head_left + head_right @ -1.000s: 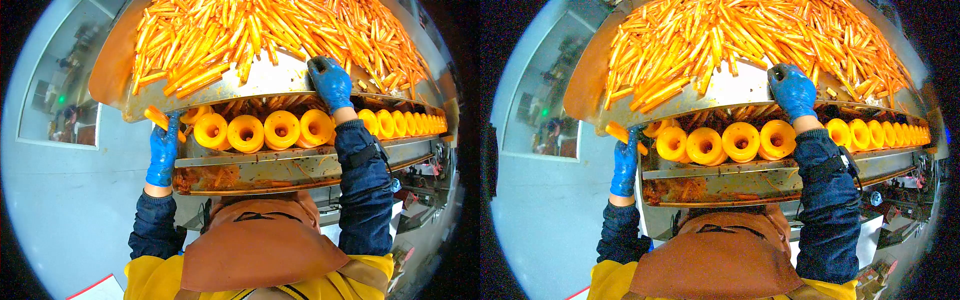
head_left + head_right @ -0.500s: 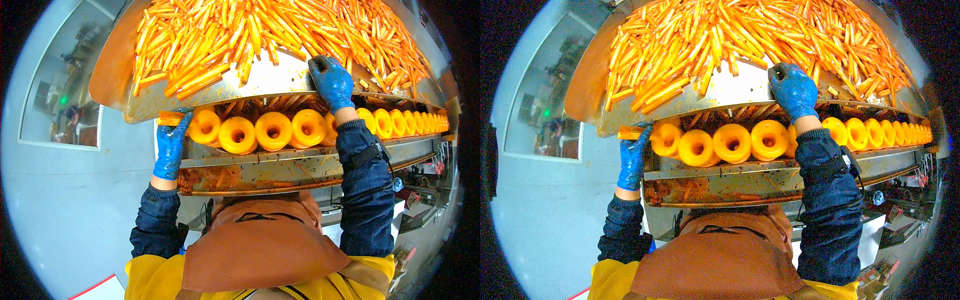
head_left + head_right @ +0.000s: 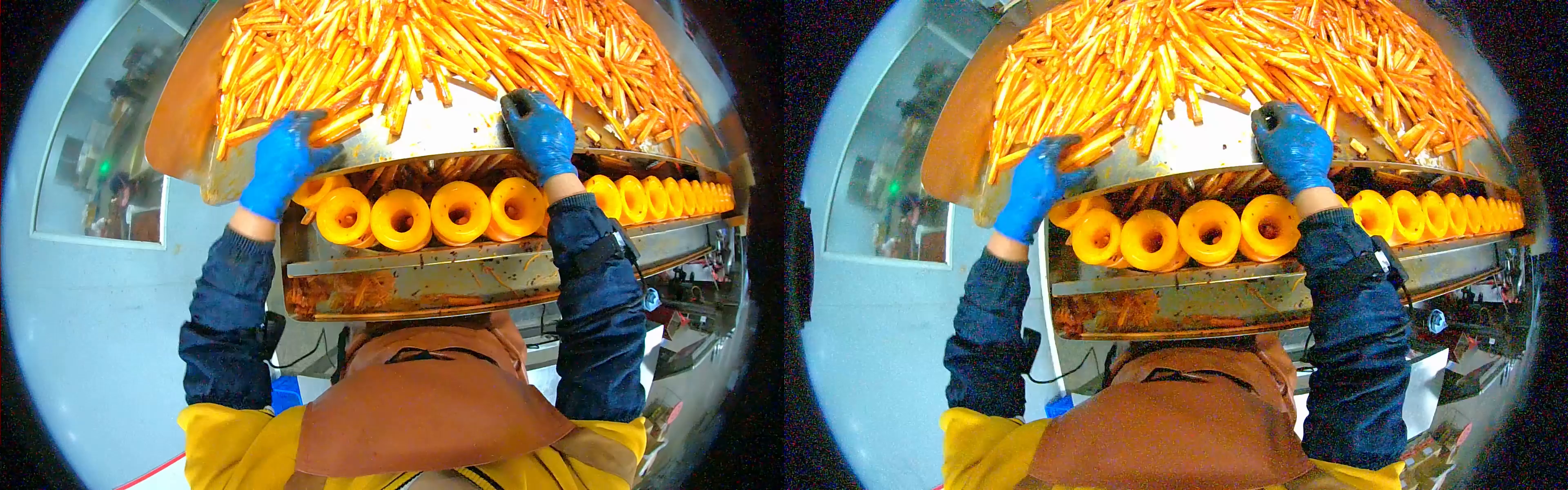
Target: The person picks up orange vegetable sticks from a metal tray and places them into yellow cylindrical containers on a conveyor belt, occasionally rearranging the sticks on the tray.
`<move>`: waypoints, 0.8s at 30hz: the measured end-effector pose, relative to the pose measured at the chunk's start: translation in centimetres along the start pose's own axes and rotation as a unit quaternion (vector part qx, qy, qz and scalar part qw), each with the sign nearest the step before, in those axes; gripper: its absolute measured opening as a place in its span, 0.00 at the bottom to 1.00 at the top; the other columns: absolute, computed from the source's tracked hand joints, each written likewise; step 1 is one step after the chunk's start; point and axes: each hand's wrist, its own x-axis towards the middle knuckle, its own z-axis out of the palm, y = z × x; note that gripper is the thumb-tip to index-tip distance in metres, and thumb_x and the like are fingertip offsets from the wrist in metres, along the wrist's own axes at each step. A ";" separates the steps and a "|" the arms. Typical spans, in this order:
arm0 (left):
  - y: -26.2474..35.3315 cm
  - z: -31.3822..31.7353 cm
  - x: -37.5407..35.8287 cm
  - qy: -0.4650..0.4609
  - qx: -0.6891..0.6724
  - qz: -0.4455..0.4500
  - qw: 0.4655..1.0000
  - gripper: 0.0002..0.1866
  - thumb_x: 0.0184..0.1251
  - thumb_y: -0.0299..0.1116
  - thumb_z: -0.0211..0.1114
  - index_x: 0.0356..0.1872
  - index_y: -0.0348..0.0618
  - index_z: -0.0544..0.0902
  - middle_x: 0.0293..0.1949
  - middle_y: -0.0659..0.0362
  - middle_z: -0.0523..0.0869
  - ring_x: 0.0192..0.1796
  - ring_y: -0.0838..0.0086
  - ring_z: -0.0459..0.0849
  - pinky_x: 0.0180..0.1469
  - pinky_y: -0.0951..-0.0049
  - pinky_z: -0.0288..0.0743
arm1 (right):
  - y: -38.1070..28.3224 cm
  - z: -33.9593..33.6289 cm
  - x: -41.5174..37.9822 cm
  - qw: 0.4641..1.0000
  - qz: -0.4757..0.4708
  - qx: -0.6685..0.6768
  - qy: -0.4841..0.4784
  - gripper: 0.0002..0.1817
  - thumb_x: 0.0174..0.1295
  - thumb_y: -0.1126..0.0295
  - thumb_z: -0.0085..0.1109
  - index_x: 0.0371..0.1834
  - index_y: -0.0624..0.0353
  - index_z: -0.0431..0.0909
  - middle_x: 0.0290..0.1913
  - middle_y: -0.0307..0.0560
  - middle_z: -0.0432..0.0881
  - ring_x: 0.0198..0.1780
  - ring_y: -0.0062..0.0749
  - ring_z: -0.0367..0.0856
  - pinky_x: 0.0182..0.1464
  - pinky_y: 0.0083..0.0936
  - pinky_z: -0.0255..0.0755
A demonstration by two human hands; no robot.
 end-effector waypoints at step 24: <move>3.7 0.6 -8.6 0.146 -0.679 -0.315 0.647 0.16 0.68 0.34 0.59 0.54 0.43 0.72 0.48 0.59 0.78 0.53 0.71 0.77 0.57 0.67 0.71 | -0.2 -0.1 0.1 1.000 0.013 -0.003 0.001 0.16 0.59 0.51 0.53 0.37 0.49 0.83 0.41 0.50 0.82 0.43 0.45 0.81 0.47 0.38 0.75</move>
